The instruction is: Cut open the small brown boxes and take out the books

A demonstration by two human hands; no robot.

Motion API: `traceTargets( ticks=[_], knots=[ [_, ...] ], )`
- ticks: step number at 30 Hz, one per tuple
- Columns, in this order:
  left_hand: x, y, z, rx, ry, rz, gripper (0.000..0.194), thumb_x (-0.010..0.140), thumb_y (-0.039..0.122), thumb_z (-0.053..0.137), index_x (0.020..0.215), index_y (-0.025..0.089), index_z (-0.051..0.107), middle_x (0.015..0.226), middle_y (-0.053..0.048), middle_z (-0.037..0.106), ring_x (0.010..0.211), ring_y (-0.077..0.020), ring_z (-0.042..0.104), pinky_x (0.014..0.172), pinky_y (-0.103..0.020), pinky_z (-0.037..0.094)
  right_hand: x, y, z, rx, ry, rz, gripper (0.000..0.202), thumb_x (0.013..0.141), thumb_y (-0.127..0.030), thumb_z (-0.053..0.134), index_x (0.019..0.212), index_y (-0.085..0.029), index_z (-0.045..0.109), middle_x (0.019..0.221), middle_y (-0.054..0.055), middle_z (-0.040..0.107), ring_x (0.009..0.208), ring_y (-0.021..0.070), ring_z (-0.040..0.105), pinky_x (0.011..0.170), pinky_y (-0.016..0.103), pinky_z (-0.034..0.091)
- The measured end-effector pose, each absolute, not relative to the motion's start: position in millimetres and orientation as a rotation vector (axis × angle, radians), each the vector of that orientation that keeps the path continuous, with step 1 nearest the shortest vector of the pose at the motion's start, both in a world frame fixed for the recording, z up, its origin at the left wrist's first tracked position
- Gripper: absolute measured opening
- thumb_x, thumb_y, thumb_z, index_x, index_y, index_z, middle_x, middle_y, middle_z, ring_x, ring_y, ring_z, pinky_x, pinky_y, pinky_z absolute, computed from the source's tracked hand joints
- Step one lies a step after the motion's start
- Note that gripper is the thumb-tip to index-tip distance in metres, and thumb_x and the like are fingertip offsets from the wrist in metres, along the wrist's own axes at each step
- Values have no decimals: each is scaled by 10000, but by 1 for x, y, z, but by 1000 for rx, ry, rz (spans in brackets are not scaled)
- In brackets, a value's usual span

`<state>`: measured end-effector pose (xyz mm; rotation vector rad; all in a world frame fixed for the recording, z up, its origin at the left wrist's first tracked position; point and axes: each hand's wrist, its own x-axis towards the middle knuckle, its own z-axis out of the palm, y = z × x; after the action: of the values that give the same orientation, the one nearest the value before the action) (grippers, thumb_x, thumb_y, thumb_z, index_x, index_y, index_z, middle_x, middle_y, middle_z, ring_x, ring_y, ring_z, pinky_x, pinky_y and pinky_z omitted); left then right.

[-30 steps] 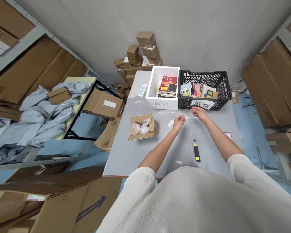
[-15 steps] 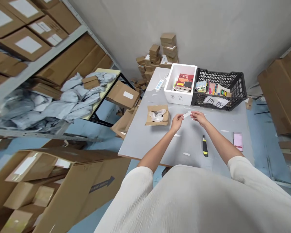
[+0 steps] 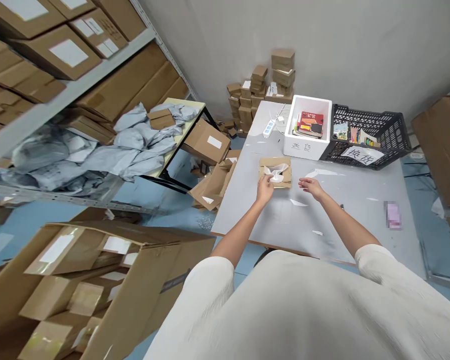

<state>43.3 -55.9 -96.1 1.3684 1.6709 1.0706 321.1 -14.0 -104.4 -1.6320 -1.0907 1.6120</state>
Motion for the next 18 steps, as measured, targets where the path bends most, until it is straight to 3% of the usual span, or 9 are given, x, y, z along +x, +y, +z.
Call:
traceTargets(
  ticks=[6,9,14,18],
  knots=[
    [-18,-63,-131,1228,1784,973,527,795,-30,570,1256,172,726,1344,-130,688,1105,-238,725,1099,-403,562,293,-40,-128,-1766,-1098,1486,616,723,-63,748,1324,-200,726,1432,155,725,1079,229,757,958,385,612],
    [-28,-61,-147,1119,1797,872,556,777,-23,619,1295,158,709,1296,-127,727,1014,-222,747,1050,-400,586,287,-42,-135,-1826,-1121,1440,723,722,-57,740,1429,-196,682,1520,174,668,1123,247,751,1026,430,607],
    [-25,-51,-163,1041,1694,846,734,713,8,734,1428,152,654,1407,-167,712,1131,-259,748,1003,-380,605,282,-37,-147,-1878,-1176,1395,799,724,-100,769,1504,-221,648,1628,169,583,1231,283,725,1110,473,584],
    [-19,-42,-164,1085,1509,909,729,725,75,807,1435,168,666,1438,-149,713,1158,-256,744,1014,-357,599,278,-31,-156,-1830,-1209,1417,894,680,-128,825,1543,-248,624,1701,157,505,1337,331,670,1096,490,595]
  ],
)
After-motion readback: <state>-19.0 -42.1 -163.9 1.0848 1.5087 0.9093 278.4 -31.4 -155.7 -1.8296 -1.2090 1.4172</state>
